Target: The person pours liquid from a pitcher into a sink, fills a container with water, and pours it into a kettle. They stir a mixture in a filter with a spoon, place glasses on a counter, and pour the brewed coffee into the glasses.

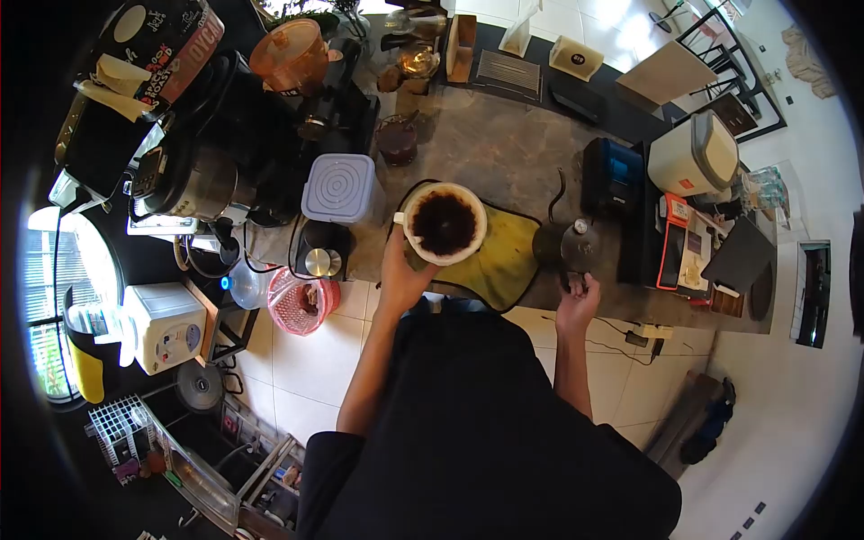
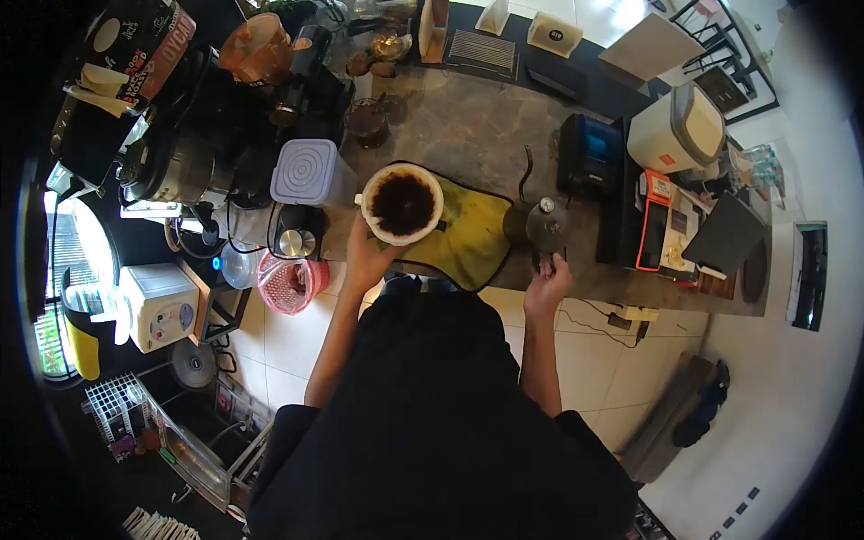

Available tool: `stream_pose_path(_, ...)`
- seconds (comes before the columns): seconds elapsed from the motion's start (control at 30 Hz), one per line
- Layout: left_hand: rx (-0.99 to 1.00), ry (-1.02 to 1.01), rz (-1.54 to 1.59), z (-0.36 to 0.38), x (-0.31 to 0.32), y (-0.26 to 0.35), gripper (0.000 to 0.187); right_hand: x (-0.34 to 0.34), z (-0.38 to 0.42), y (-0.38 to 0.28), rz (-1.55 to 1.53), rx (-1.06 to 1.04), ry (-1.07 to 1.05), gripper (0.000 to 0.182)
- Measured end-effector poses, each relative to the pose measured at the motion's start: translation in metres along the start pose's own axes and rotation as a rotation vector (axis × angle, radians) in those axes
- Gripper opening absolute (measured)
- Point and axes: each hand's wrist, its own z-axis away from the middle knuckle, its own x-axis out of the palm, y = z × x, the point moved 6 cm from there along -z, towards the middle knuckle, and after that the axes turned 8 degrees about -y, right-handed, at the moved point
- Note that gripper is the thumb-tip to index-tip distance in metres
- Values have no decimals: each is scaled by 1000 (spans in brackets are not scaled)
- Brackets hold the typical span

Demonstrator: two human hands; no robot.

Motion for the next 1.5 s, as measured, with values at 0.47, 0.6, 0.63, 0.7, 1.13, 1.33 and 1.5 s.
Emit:
stream_pose_path(0.47,195,41,41,-23,9,0,47,19,-1,-8,155,92,-118,19)
stream_pose_path(0.6,120,-105,-19,-27,13,-14,56,12,-7,-43,711,104,38,31)
stream_pose_path(0.63,114,-103,-14,-26,14,-19,51,13,-11,-53,720,108,40,31)
stream_pose_path(0.7,105,-88,-17,-25,17,-29,47,35,-23,-106,1257,-457,45,26)
stream_pose_path(1.13,49,-16,48,-25,26,-46,46,369,-115,98,1560,-289,-1222,60)
stream_pose_path(1.33,31,11,-24,-22,26,-48,59,393,-120,142,1695,-340,-1117,52)
stream_pose_path(1.5,8,-8,-1,-21,28,-55,69,398,-112,141,1540,-405,-1244,29)
